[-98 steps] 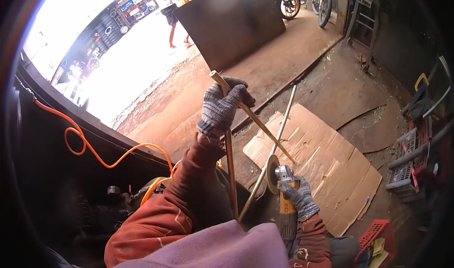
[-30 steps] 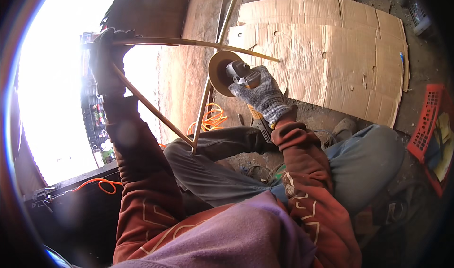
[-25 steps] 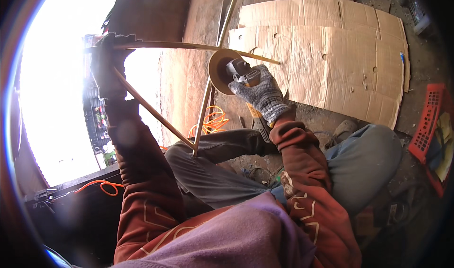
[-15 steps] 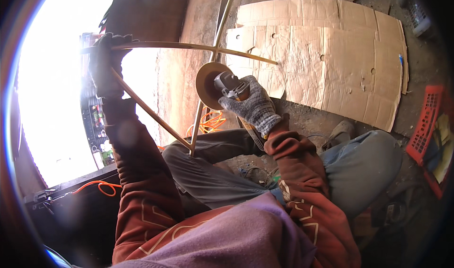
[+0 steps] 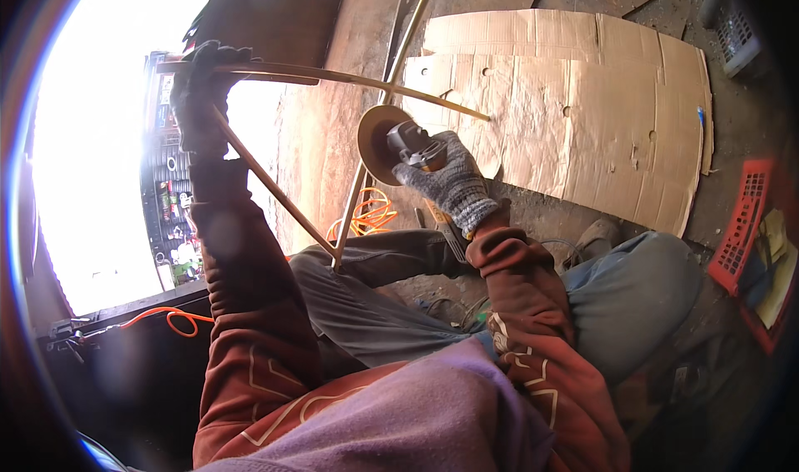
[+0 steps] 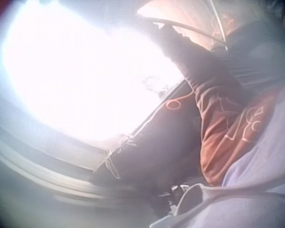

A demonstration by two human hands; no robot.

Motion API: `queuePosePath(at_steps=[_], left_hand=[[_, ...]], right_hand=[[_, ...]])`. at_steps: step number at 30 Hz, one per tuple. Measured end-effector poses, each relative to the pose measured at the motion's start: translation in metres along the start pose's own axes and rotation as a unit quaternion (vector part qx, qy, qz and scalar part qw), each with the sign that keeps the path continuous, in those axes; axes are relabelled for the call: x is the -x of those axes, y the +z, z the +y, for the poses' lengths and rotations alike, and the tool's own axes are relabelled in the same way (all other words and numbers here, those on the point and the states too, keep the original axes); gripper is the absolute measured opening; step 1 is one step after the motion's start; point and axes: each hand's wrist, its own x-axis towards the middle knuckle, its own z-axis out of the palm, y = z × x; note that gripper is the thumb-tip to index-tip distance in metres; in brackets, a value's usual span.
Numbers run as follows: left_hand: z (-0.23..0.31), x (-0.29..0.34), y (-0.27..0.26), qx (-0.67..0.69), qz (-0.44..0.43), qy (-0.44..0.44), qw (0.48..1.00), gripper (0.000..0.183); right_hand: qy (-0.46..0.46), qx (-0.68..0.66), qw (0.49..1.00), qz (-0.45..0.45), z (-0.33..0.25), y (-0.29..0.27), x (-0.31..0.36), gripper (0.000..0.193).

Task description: The person sands long metal pipes using a power sander while sitting on the floor, holding and rotating the pipes by hand.

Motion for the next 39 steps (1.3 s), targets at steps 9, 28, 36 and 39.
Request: queuePosePath(at_steps=[9,28,36,39], left_hand=[[0.017,-0.027,0.037,-0.156,0.014,0.03,0.987,0.017],[0.012,0.015,0.059,-0.094,0.028,0.133,0.986,0.021],[0.013,0.059,0.052,0.047,-0.037,0.3,0.952,0.012],[0.016,0.064,0.049,0.08,-0.044,0.253,0.963,0.015]], right_hand=[[-0.071,-0.296,0.951,0.062,0.003,-0.057,0.016,0.044],[-0.23,0.531,0.808,0.112,-0.27,-0.077,0.196,0.061],[0.043,0.767,0.633,-0.091,-0.207,-0.015,0.127,0.078],[0.099,0.818,0.554,-0.118,-0.192,0.007,0.101,0.083]])
